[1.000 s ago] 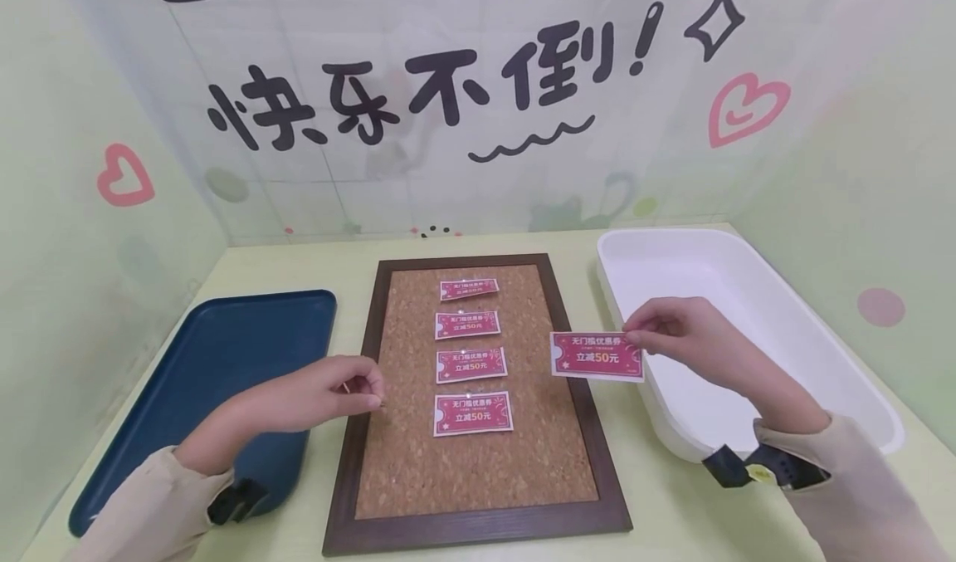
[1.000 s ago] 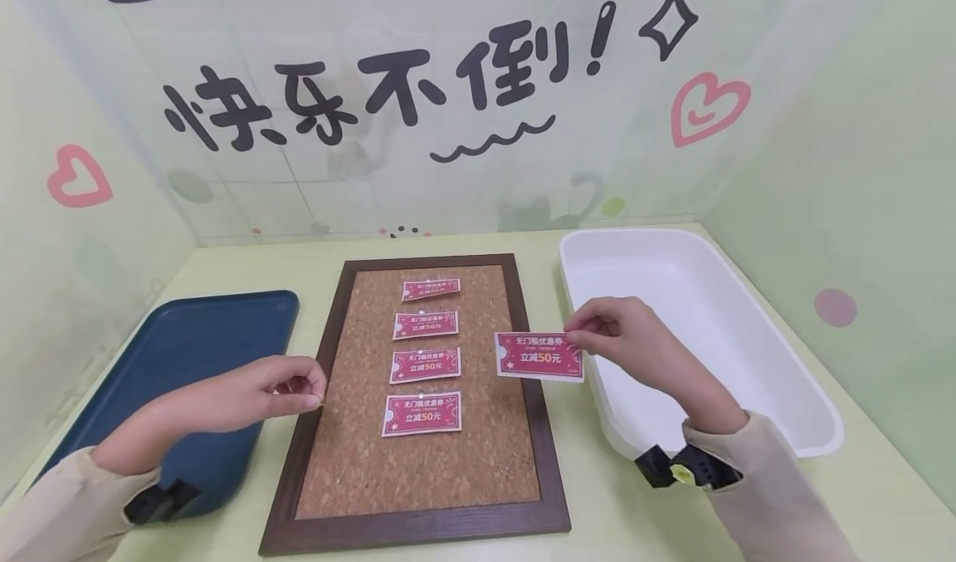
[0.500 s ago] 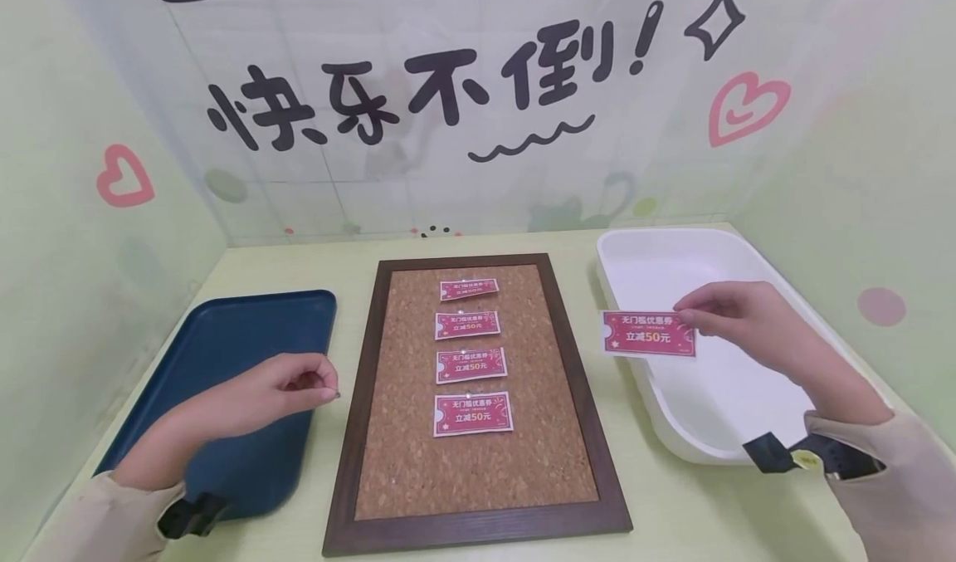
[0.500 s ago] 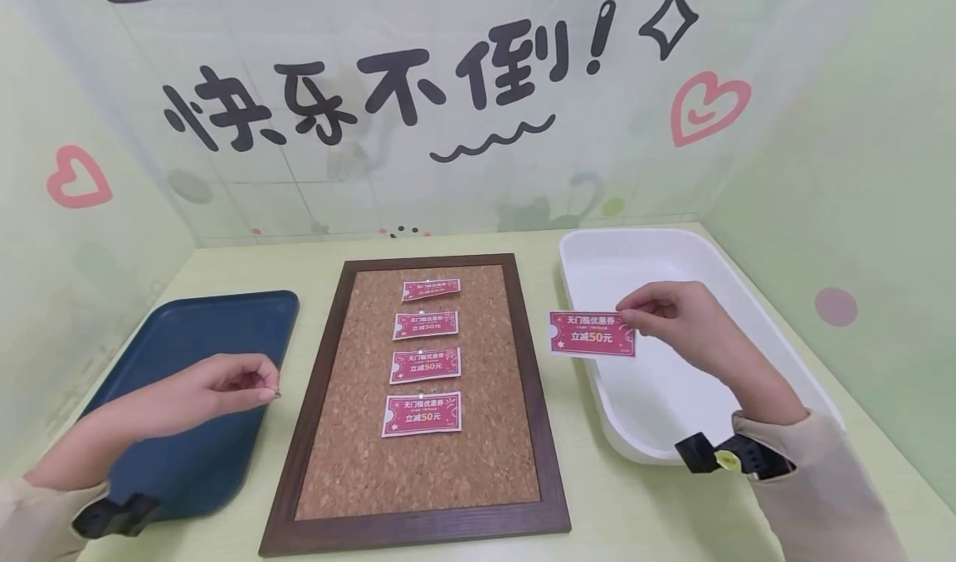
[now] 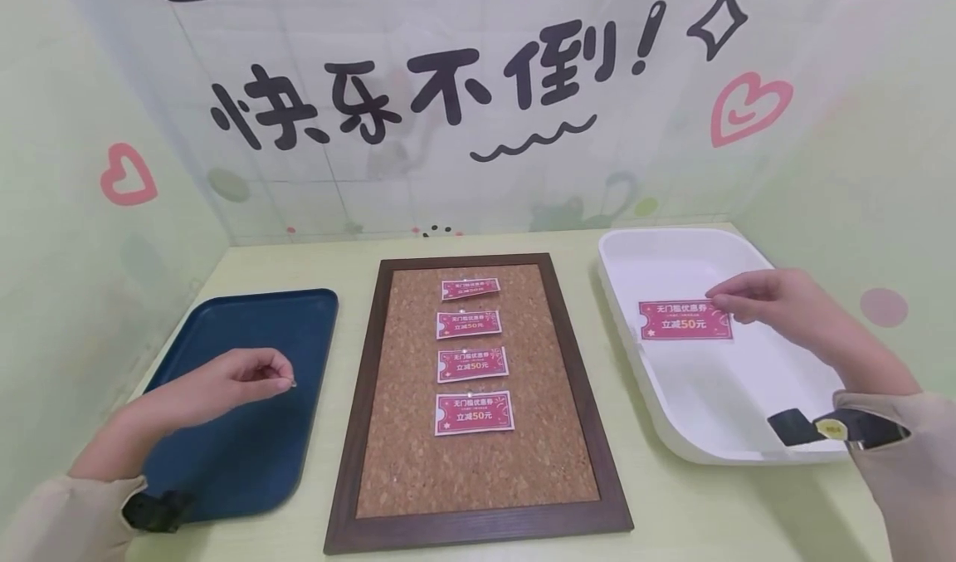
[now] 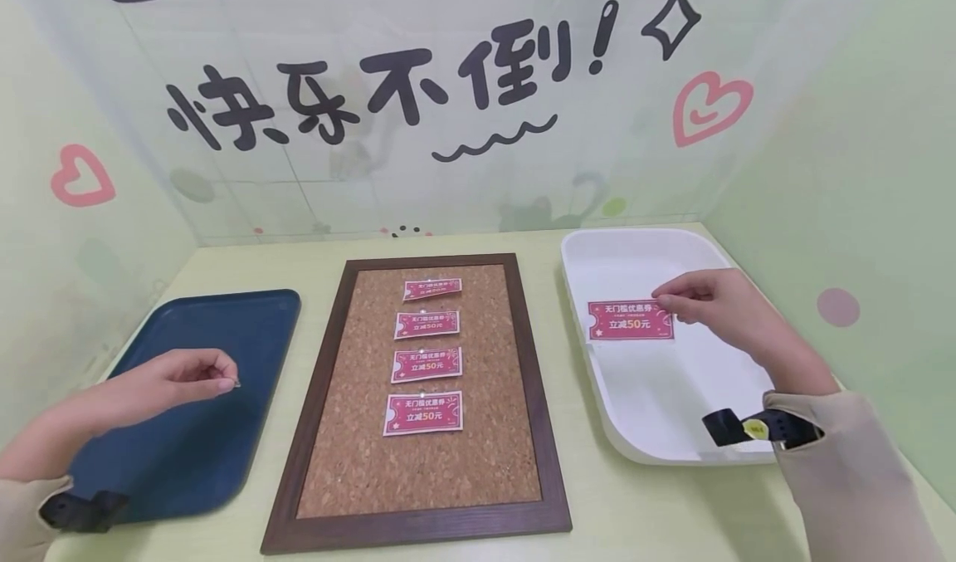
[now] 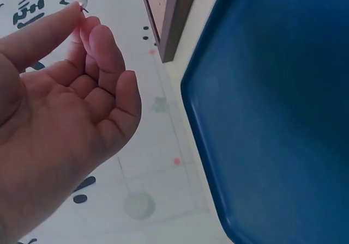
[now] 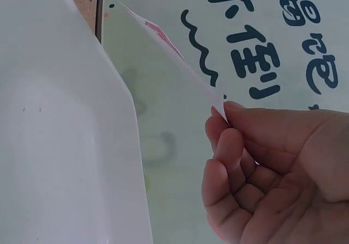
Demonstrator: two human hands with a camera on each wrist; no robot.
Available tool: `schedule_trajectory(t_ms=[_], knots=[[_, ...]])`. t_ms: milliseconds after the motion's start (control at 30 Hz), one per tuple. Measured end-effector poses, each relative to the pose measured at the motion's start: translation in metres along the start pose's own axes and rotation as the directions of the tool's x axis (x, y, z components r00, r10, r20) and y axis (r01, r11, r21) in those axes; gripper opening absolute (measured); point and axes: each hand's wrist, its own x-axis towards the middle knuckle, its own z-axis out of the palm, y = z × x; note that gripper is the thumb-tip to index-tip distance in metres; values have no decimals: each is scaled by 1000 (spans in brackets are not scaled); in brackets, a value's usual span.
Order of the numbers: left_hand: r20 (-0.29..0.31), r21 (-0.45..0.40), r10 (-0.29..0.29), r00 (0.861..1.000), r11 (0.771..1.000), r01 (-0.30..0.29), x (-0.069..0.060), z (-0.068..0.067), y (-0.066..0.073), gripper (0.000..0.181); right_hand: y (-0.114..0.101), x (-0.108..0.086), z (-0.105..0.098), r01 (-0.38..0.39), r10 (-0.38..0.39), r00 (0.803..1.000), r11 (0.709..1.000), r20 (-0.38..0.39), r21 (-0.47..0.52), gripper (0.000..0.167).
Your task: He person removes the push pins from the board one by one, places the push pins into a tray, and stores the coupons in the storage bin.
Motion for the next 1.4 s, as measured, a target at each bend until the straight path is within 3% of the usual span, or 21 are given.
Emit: schedule_trajectory(t_ms=[400, 900, 1200, 1400], knots=[[-37, 61, -110, 993, 992, 112, -4, -16, -31, 26, 27, 20, -7, -72, 72, 992, 997, 107, 0, 47], [-48, 102, -265, 963, 958, 269, 2, -32, -57, 31, 79, 36, 6, -162, 124, 962, 976, 244, 142, 51], [-29, 99, -334, 942, 937, 335, 6, -39, -72, 36, 89, 37, 12, -146, 92, 960, 971, 265, 190, 46], [-25, 98, -339, 941, 936, 339, 7, -39, -80, 35, 101, 43, 20, -186, 128, 948, 966, 293, 179, 48]])
